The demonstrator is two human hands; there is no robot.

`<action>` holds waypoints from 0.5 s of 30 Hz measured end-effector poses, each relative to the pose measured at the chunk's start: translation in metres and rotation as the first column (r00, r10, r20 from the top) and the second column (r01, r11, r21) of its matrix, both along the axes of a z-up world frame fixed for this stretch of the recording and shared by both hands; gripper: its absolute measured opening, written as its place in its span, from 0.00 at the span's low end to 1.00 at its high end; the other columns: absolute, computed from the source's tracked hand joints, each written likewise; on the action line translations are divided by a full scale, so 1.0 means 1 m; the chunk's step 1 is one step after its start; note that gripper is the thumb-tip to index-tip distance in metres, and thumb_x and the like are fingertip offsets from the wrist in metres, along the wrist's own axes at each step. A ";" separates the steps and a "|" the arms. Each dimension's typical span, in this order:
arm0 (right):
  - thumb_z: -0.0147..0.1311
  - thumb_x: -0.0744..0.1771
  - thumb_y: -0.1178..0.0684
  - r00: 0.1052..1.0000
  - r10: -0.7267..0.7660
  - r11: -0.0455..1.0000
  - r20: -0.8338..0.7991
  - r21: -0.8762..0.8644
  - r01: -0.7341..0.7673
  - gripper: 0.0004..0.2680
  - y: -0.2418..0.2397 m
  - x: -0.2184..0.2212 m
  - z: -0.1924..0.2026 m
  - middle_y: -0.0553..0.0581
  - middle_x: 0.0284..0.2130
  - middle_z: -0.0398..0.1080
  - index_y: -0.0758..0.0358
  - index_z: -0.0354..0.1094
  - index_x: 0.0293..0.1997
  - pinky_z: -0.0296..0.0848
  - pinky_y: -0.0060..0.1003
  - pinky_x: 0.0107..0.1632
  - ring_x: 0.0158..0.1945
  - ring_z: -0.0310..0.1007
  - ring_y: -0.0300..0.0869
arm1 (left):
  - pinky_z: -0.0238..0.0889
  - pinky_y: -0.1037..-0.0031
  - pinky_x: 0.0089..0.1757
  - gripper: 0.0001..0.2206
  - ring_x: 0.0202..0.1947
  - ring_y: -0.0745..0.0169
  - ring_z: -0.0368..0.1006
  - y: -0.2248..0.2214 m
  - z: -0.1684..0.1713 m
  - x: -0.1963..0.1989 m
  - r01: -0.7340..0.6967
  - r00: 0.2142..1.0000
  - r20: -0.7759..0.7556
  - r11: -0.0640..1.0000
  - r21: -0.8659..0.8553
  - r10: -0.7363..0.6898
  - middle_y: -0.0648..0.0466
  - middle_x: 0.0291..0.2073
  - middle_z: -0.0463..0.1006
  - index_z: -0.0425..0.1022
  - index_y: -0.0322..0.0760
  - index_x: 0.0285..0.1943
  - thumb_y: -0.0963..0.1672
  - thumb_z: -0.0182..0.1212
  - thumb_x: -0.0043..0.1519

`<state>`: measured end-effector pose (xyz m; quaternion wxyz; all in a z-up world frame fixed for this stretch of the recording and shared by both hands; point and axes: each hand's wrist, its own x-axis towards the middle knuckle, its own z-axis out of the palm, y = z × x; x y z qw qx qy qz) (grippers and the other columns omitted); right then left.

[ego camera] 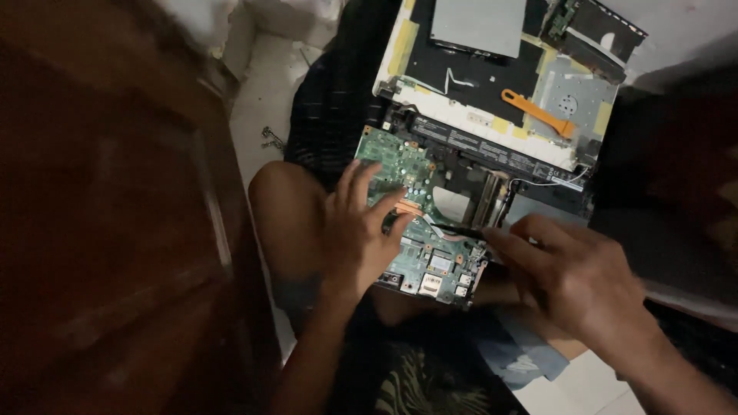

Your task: Removing screws and prying a motherboard from a laptop chassis during disassembly.

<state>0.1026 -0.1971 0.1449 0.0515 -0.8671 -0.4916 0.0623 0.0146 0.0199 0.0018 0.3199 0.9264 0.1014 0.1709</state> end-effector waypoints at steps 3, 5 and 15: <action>0.69 0.55 0.37 0.999 0.051 0.997 0.016 -0.051 -0.050 0.25 0.009 0.004 -0.006 0.49 0.29 0.71 0.59 0.77 0.52 0.70 0.36 0.27 0.24 0.70 0.40 | 0.55 0.44 0.59 0.12 0.71 0.42 0.54 -0.002 -0.005 0.000 -0.024 1.000 0.002 0.999 -0.035 0.024 0.51 0.63 0.65 0.86 0.47 0.45 0.46 0.74 0.52; 0.70 0.55 0.38 0.998 0.056 0.997 0.000 -0.051 -0.056 0.24 0.017 0.002 -0.001 0.49 0.30 0.71 0.59 0.76 0.51 0.70 0.39 0.29 0.25 0.70 0.42 | 0.56 0.43 0.58 0.11 0.71 0.42 0.55 -0.001 -0.004 0.001 -0.025 0.999 0.025 0.998 -0.049 0.026 0.51 0.63 0.67 0.86 0.48 0.44 0.46 0.74 0.53; 0.71 0.52 0.43 0.997 0.072 0.991 0.024 -0.113 -0.069 0.25 0.022 0.002 -0.014 0.47 0.33 0.68 0.53 0.75 0.51 0.68 0.38 0.28 0.25 0.72 0.40 | 0.54 0.43 0.58 0.07 0.71 0.43 0.52 0.000 0.000 0.003 -0.028 0.999 -0.042 0.996 -0.087 0.024 0.50 0.63 0.67 0.86 0.43 0.38 0.45 0.73 0.53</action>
